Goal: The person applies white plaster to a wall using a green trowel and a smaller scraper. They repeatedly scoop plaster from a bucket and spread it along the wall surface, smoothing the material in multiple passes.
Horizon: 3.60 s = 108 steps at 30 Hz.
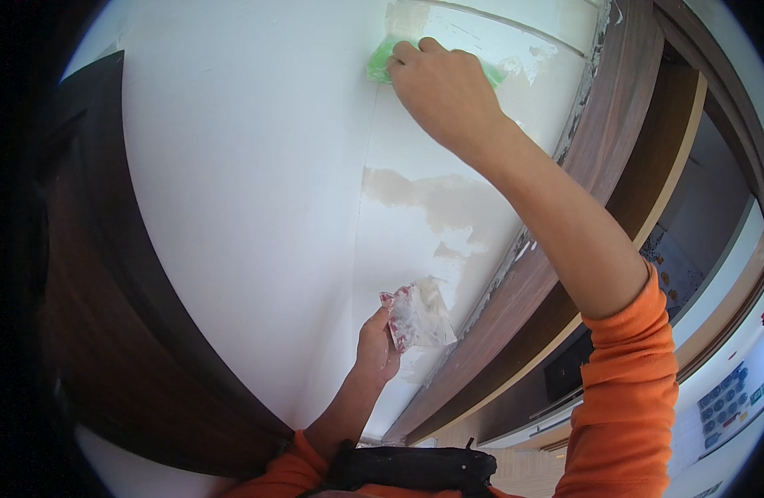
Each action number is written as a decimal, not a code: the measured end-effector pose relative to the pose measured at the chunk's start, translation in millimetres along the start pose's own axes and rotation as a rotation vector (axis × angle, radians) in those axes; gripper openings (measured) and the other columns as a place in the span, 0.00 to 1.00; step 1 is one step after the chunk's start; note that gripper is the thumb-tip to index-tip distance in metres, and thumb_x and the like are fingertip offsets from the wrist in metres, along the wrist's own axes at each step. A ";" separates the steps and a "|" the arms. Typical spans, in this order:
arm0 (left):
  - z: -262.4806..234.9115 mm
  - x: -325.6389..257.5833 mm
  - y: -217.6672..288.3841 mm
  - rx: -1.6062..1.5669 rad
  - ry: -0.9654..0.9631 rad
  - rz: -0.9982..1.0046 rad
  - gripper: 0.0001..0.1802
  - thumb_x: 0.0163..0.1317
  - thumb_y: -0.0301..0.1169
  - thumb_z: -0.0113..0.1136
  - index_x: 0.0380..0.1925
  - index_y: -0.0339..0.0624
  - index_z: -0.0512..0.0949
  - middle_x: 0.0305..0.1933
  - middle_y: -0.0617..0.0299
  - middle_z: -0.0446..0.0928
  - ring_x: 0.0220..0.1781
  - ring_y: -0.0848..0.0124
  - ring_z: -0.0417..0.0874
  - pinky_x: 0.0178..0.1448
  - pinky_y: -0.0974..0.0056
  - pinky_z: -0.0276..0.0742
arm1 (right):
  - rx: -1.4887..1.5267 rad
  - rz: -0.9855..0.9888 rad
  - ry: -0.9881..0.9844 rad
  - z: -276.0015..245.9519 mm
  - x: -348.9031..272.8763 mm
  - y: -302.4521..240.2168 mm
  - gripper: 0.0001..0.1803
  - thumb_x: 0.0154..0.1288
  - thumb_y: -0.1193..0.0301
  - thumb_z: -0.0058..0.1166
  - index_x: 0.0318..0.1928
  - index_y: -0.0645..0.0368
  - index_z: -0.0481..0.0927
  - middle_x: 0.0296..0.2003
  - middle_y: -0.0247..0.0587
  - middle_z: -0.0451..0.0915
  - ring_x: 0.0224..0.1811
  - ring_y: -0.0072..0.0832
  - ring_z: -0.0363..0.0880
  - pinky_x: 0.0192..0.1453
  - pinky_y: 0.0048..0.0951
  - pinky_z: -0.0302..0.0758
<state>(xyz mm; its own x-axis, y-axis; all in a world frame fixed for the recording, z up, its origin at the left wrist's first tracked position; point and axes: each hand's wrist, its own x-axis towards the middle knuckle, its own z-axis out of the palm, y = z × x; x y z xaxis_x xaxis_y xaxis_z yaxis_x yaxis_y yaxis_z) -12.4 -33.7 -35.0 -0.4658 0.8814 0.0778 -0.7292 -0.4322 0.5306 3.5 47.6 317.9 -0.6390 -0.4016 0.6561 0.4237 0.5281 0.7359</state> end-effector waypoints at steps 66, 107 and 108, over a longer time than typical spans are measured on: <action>1.8 0.1 6.4 0.059 0.050 -0.073 0.27 0.80 0.41 0.42 0.69 0.34 0.69 0.67 0.54 0.77 0.67 0.62 0.77 0.72 0.57 0.69 | 1.174 1.214 0.456 67.6 19.8 2.5 0.18 0.66 0.69 0.62 0.49 0.72 0.84 0.35 0.46 0.85 0.34 0.29 0.81 0.39 0.36 0.77; -2.6 4.5 6.7 0.032 -0.010 -0.114 0.27 0.80 0.40 0.42 0.70 0.34 0.69 0.67 0.52 0.76 0.68 0.61 0.78 0.72 0.55 0.71 | -0.032 0.114 -0.097 12.4 2.7 -7.2 0.14 0.60 0.79 0.54 0.43 0.53 0.87 0.44 0.33 0.82 0.45 0.33 0.82 0.43 0.37 0.82; -2.9 4.4 6.6 0.029 -0.014 -0.109 0.27 0.80 0.40 0.42 0.70 0.34 0.69 0.67 0.52 0.76 0.67 0.61 0.78 0.72 0.55 0.71 | 0.006 -0.028 -0.047 10.8 -6.3 -21.1 0.08 0.60 0.77 0.56 0.38 0.56 0.85 0.41 0.36 0.81 0.45 0.34 0.82 0.40 0.38 0.82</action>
<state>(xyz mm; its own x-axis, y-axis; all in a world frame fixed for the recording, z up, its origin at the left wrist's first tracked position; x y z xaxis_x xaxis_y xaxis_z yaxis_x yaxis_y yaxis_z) -20.8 -33.2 -33.6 -0.3772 0.9256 0.0297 -0.7603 -0.3278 0.5608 -8.4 47.2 296.4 -0.6800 -0.3809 0.6264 0.4011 0.5219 0.7528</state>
